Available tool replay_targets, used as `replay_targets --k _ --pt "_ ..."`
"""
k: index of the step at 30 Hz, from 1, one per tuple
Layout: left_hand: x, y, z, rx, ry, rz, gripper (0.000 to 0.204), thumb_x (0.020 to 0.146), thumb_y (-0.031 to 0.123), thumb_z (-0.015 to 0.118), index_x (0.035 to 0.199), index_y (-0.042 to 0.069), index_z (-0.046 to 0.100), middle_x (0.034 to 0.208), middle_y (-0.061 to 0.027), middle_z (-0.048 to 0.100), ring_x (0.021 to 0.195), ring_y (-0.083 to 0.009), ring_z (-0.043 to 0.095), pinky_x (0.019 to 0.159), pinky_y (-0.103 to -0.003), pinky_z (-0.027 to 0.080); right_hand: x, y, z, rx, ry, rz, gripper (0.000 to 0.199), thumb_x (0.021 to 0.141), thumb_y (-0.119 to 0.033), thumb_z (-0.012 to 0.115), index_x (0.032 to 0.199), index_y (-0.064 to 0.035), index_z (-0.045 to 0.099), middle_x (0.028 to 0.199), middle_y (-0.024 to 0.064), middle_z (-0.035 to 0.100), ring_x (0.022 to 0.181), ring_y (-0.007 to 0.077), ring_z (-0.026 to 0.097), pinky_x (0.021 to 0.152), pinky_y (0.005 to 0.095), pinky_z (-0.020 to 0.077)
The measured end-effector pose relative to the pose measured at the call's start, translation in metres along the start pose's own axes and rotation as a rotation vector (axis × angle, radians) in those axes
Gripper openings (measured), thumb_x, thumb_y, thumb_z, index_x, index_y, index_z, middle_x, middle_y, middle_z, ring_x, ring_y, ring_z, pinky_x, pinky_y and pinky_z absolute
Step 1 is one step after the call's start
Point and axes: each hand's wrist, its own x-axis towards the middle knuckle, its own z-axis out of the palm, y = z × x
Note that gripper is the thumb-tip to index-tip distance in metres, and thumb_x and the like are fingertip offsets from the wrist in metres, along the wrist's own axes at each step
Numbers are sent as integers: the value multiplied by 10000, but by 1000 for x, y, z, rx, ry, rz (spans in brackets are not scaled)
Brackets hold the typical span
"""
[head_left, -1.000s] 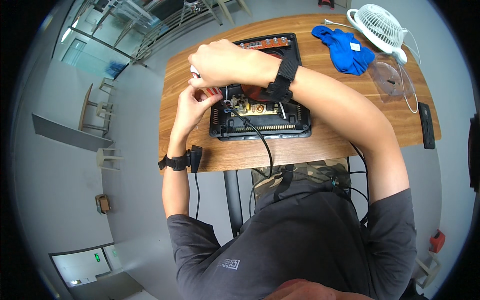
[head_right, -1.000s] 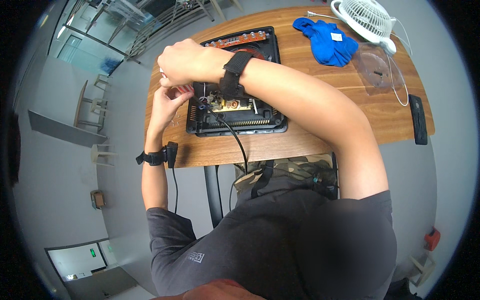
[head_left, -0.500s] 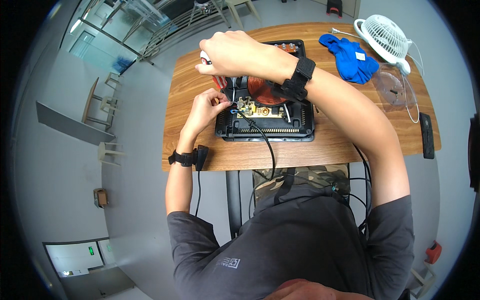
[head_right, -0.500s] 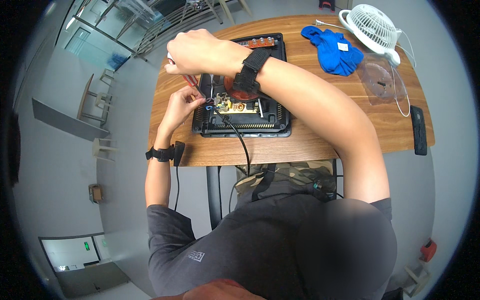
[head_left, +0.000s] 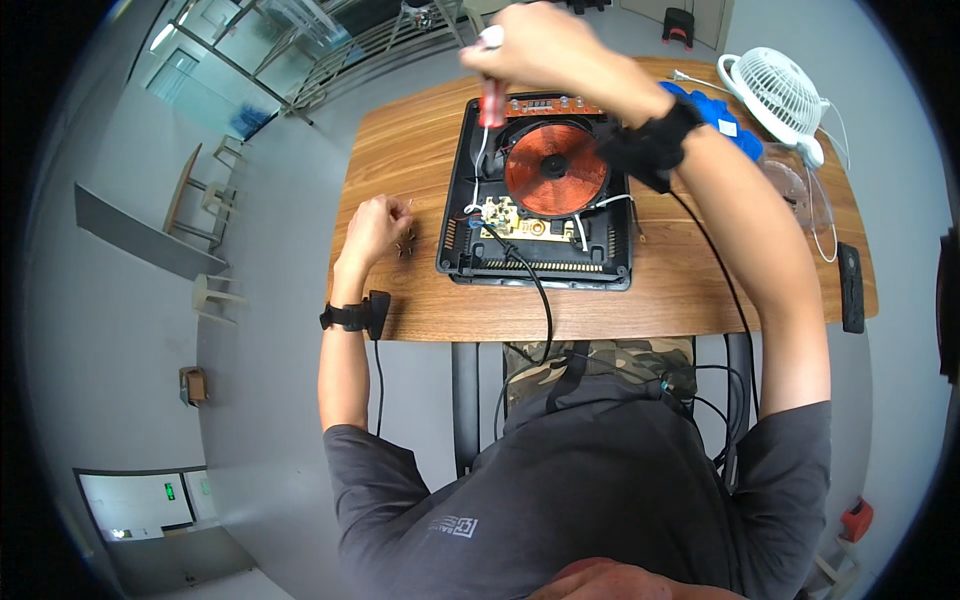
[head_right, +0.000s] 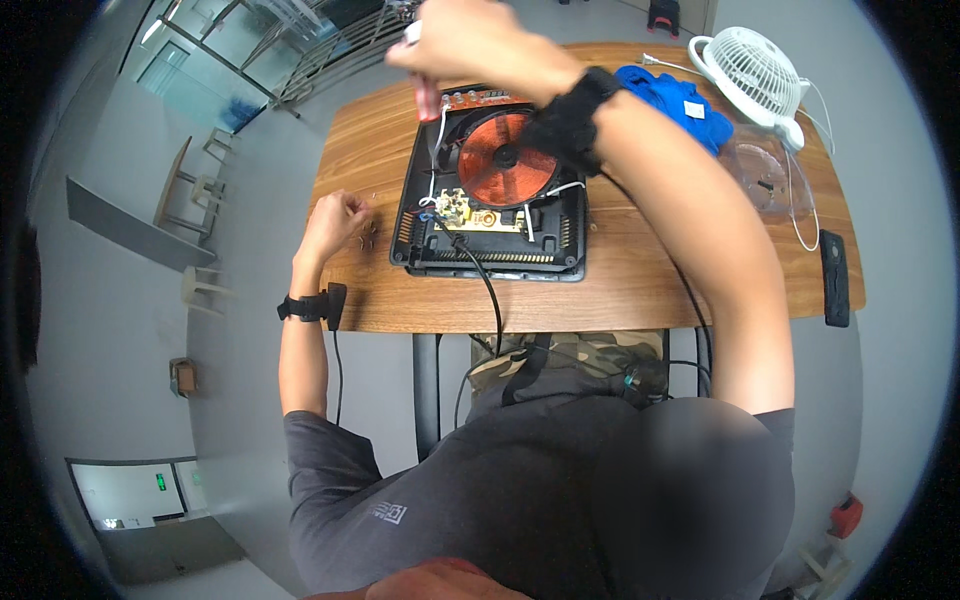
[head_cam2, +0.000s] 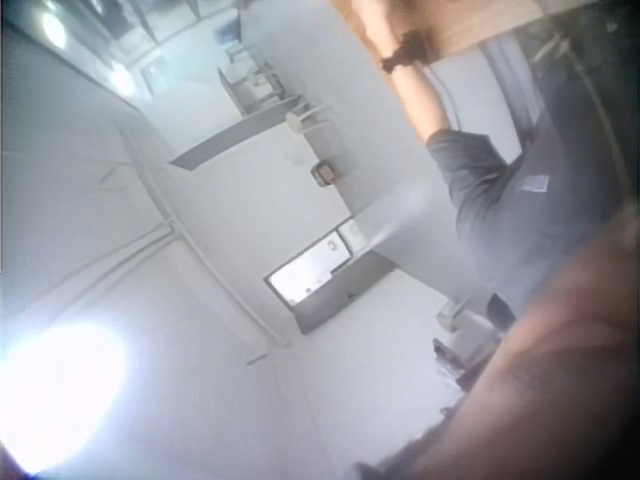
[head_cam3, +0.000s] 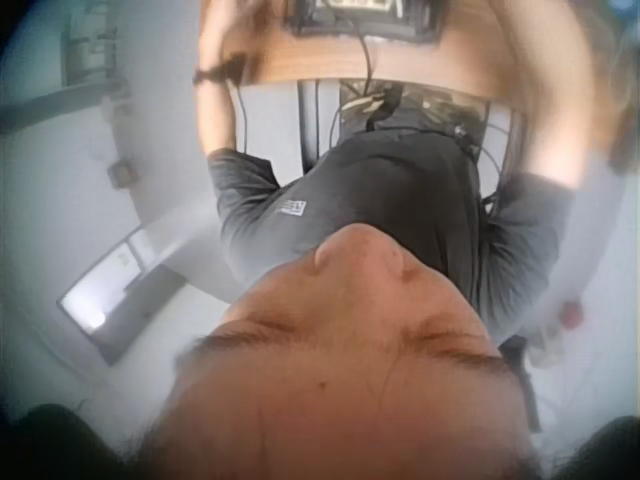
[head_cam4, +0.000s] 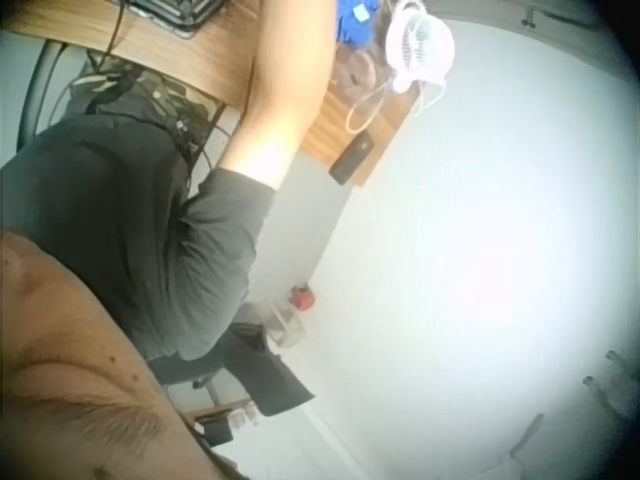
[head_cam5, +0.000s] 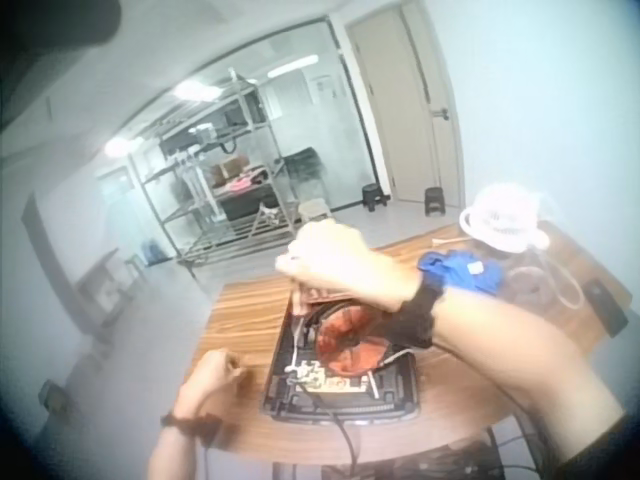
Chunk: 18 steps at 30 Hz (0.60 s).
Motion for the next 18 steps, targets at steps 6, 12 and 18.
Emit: replay_targets --k 6,12,18 --pt "-3 -23 13 116 -54 -69 99 821 112 722 879 41 760 871 -185 736 877 -364 709 799 -444 563 -36 131 -8 67 -97 375 514 817 -534 693 758 -27 758 668 150 690 614 257 685 620 375 557" --pt "4 -33 25 164 -84 -88 82 803 128 731 841 61 759 878 -186 734 881 -363 707 792 -446 563 -84 164 17 -25 -392 581 558 751 -500 740 752 57 721 652 213 660 620 303 665 633 399 548" --pt "6 -45 28 135 -135 -101 80 802 154 749 835 85 773 887 -177 737 884 -358 708 793 -446 562 -114 169 61 -3 -605 678 463 744 -449 737 796 11 730 770 212 707 727 331 685 700 421 543"
